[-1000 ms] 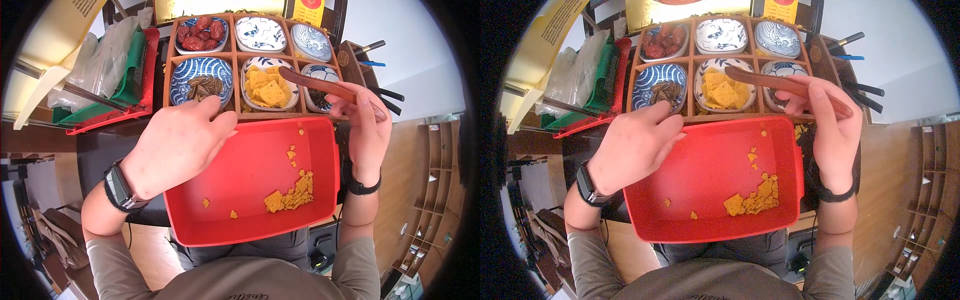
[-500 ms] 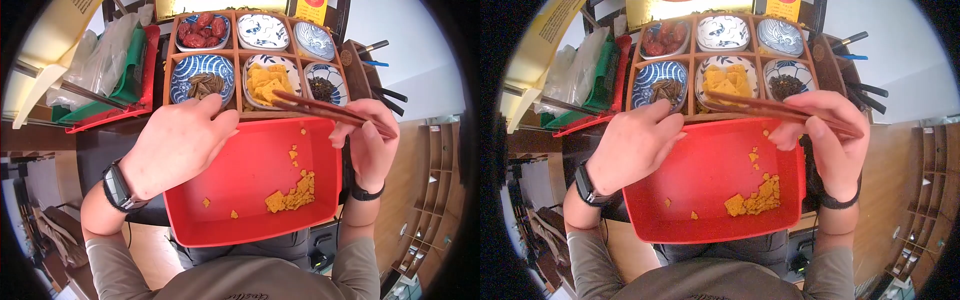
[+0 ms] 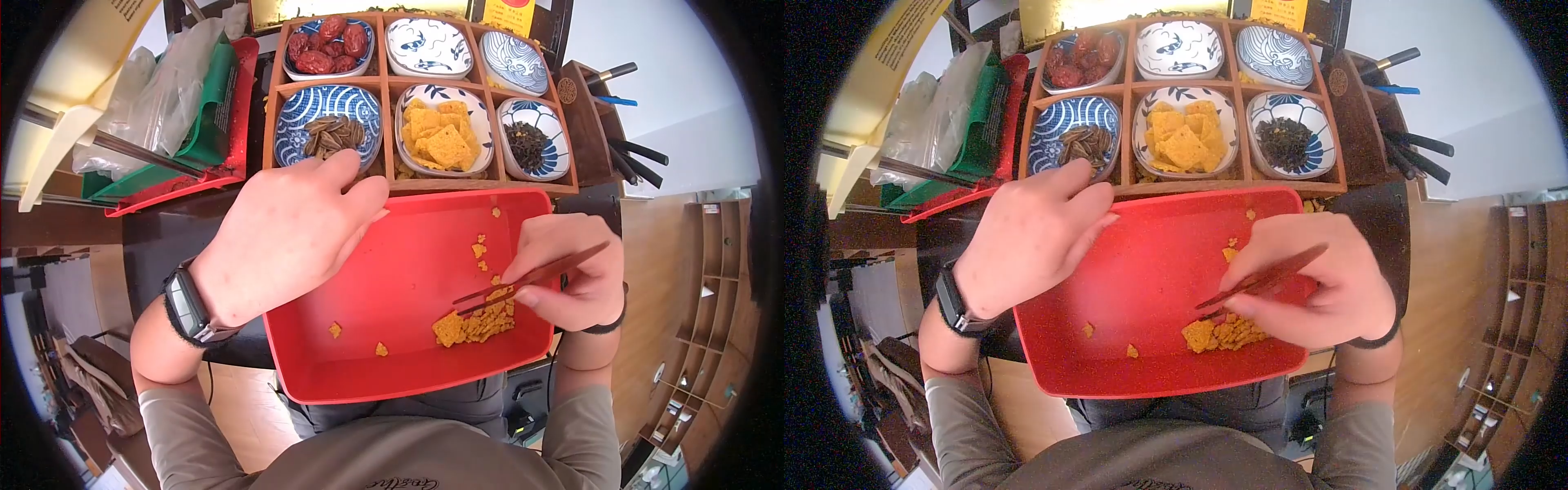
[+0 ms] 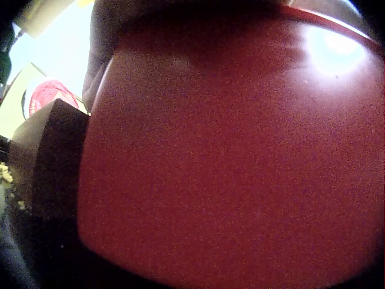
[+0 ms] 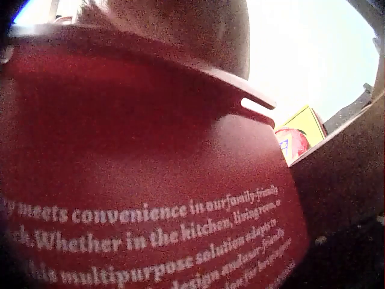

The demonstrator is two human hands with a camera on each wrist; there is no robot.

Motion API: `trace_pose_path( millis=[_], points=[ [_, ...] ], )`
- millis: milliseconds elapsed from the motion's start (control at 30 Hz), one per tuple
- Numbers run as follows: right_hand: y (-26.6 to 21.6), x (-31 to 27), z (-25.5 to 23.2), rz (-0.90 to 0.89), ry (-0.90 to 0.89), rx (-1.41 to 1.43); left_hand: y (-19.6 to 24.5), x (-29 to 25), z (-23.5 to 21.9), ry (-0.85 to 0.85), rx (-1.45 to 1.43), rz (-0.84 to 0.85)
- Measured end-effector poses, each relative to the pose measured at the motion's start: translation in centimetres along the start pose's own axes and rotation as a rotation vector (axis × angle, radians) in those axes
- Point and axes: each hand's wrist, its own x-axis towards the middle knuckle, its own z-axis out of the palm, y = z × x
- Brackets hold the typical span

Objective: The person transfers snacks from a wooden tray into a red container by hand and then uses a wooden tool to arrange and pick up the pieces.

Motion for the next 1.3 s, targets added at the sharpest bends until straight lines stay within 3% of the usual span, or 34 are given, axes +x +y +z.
trace_pose_path(
  millis=[133,467,667,1300],
  points=[
    [0.2,0.7,-0.1,-0.079,-0.178,-0.064,0.0,0.0,0.0,-0.007,-0.001,-0.002],
    [1.0,0.7,0.8,-0.267,-0.288,-0.109,0.0,0.0,0.0,-0.014,-0.006,-0.001],
    [0.7,0.9,0.2,-0.248,-0.388,-0.106,0.1,0.0,0.0,-0.019,0.003,-0.007],
    [0.5,0.6,-0.1,-0.148,-0.282,-0.056,0.1,0.0,-0.1,-0.033,-0.001,-0.01]
  ],
)
